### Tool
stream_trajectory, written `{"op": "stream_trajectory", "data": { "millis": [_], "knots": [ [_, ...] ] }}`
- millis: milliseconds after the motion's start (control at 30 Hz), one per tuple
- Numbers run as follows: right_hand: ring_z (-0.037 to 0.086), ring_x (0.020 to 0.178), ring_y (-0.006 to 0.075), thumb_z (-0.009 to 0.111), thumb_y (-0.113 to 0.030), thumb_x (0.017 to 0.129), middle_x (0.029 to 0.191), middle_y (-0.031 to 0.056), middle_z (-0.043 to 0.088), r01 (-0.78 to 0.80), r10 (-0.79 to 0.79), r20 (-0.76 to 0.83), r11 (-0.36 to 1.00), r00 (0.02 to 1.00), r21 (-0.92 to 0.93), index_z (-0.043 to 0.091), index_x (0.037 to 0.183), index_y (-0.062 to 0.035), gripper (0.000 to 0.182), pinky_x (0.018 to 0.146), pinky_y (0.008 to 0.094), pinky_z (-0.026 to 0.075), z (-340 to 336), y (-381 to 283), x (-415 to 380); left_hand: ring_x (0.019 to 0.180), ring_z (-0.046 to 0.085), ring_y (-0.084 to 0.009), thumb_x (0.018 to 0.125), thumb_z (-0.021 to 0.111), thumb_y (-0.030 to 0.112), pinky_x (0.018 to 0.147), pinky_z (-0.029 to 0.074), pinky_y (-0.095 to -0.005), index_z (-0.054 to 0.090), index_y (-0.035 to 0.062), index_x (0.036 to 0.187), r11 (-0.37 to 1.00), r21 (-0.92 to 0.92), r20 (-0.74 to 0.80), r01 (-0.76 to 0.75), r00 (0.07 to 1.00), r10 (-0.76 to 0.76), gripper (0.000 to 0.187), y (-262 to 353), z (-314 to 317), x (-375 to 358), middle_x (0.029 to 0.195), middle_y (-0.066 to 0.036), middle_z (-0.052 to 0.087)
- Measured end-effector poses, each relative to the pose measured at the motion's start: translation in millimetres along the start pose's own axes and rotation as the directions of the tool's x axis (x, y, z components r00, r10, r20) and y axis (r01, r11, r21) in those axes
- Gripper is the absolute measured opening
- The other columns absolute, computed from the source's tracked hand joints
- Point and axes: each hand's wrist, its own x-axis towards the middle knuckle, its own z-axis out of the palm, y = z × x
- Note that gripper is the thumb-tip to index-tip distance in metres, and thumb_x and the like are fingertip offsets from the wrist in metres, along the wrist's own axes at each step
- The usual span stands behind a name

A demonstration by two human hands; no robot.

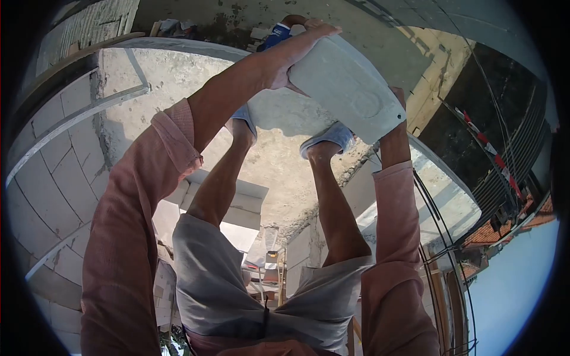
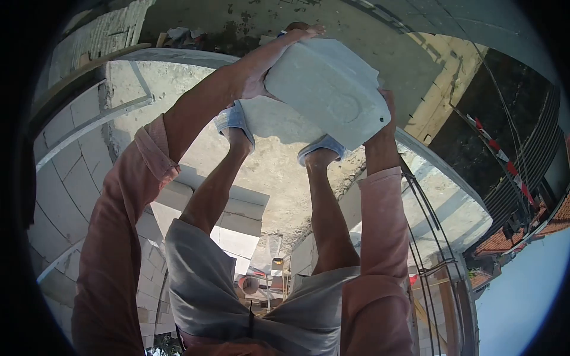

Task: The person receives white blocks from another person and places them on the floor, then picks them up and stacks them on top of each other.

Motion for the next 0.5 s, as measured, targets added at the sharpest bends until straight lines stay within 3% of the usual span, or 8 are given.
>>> {"op": "stream_trajectory", "data": {
  "millis": [33, 67, 133, 233, 267, 333, 467, 500],
  "knots": [
    [0.062, 0.112, 0.0324, 0.051, -0.038, 0.095, 0.124, 0.0153, 0.063, 0.061, -0.107, -0.242, 0.98, 0.964, -0.191, 0.053, 0.136, -0.0042, 0.053, 0.096, 0.0441, 0.052, 60.4, 3.9, -49.8, 0.133, 0.047, -0.0365, 0.083, 0.059, 0.066, 0.109, 0.038, -0.0527, 0.029, 0.0122, 0.157, 0.998, -0.06, -0.005, 0.027, 1.0, -0.027, 0.095, 2.3, 13.4, -33.8, 0.147, -0.022, 0.043],
    [0.06, 0.113, 0.0326, 0.053, -0.041, 0.094, 0.127, 0.017, 0.06, 0.032, -0.059, -0.214, 0.991, 0.975, -0.13, 0.052, 0.137, -0.0041, 0.057, 0.097, 0.0445, 0.05, 64.8, 0.8, -78.4, 0.133, 0.046, -0.0381, 0.08, 0.062, 0.06, 0.11, 0.035, -0.055, 0.029, 0.0083, 0.156, 0.991, -0.12, -0.01, 0.053, 0.998, -0.054, 0.098, 4.2, 27.2, -67.9, 0.144, -0.023, 0.044],
    [0.056, 0.117, 0.0341, 0.059, -0.046, 0.089, 0.134, 0.0189, 0.053, -0.049, -0.043, -0.36, 0.969, 0.932, -0.242, 0.046, 0.142, -0.0042, 0.069, 0.097, 0.0459, 0.047, 123.0, 1.9, -153.1, 0.131, 0.046, -0.0398, 0.079, 0.06, 0.057, 0.109, 0.036, -0.0515, 0.028, 0.0065, 0.158, 0.965, -0.261, -0.044, -0.026, 0.999, 0.015, 0.099, -18.7, 57.6, -135.6, 0.143, -0.025, 0.043],
    [0.054, 0.121, 0.0345, 0.055, -0.054, 0.088, 0.136, 0.0199, 0.05, -0.124, 0.006, -0.29, 0.912, 0.957, -0.39, 0.039, 0.147, -0.0029, 0.08, 0.097, 0.0474, 0.047, 220.0, 13.3, -255.6, 0.13, 0.044, -0.0412, 0.084, 0.06, 0.054, 0.11, 0.036, -0.0474, 0.023, 0.0004, 0.159, 0.957, -0.191, -0.303, -0.22, 0.94, 0.156, 0.099, -65.1, 110.6, -251.9, 0.143, -0.028, 0.038],
    [0.053, 0.121, 0.0347, 0.054, -0.056, 0.088, 0.137, 0.0196, 0.049, -0.17, -0.005, -0.346, 0.864, 0.938, -0.473, 0.039, 0.148, -0.0033, 0.081, 0.097, 0.0487, 0.046, 232.3, 14.3, -286.0, 0.131, 0.043, -0.042, 0.087, 0.06, 0.051, 0.11, 0.036, -0.0462, 0.021, -0.0014, 0.159, 0.95, -0.154, -0.365, -0.272, 0.909, 0.201, 0.097, -78.7, 132.0, -289.7, 0.144, -0.028, 0.035],
    [0.053, 0.122, 0.0358, 0.051, -0.058, 0.087, 0.138, 0.0194, 0.048, -0.259, 0.017, -0.383, 0.764, 0.924, -0.591, 0.039, 0.148, -0.0051, 0.082, 0.097, 0.0494, 0.047, 259.9, 20.8, -335.0, 0.133, 0.041, -0.0422, 0.091, 0.06, 0.047, 0.113, 0.034, -0.0421, 0.022, -0.0026, 0.158, 0.868, -0.282, -0.471, -0.408, 0.848, 0.245, 0.092, -97.6, 171.7, -355.1, 0.145, -0.029, 0.033],
    [0.052, 0.125, 0.0362, 0.052, -0.056, 0.086, 0.142, 0.0197, 0.047, -0.379, 0.279, -0.257, 0.66, 0.925, -0.648, 0.038, 0.149, -0.0048, 0.082, 0.101, 0.0496, 0.047, 285.9, 34.7, -378.0, 0.146, 0.03, -0.0393, 0.092, 0.061, 0.046, 0.117, 0.03, -0.0411, 0.019, 0.0006, 0.16, 0.799, -0.463, -0.558, -0.384, 0.826, 0.074, 0.091, -119.5, 215.5, -461.6, 0.157, -0.027, 0.025],
    [0.052, 0.126, 0.0362, 0.053, -0.055, 0.087, 0.143, 0.0197, 0.047, -0.403, 0.326, -0.243, 0.638, 0.913, -0.657, 0.038, 0.149, -0.0043, 0.082, 0.101, 0.0495, 0.046, 290.0, 39.8, -382.7, 0.15, 0.025, -0.0384, 0.092, 0.059, 0.046, 0.119, 0.027, -0.0414, 0.019, 0.0034, 0.161, 0.725, -0.502, -0.603, -0.472, 0.792, 0.098, 0.091, -137.2, 228.5, -469.9, 0.162, -0.025, 0.02]
  ]
}}
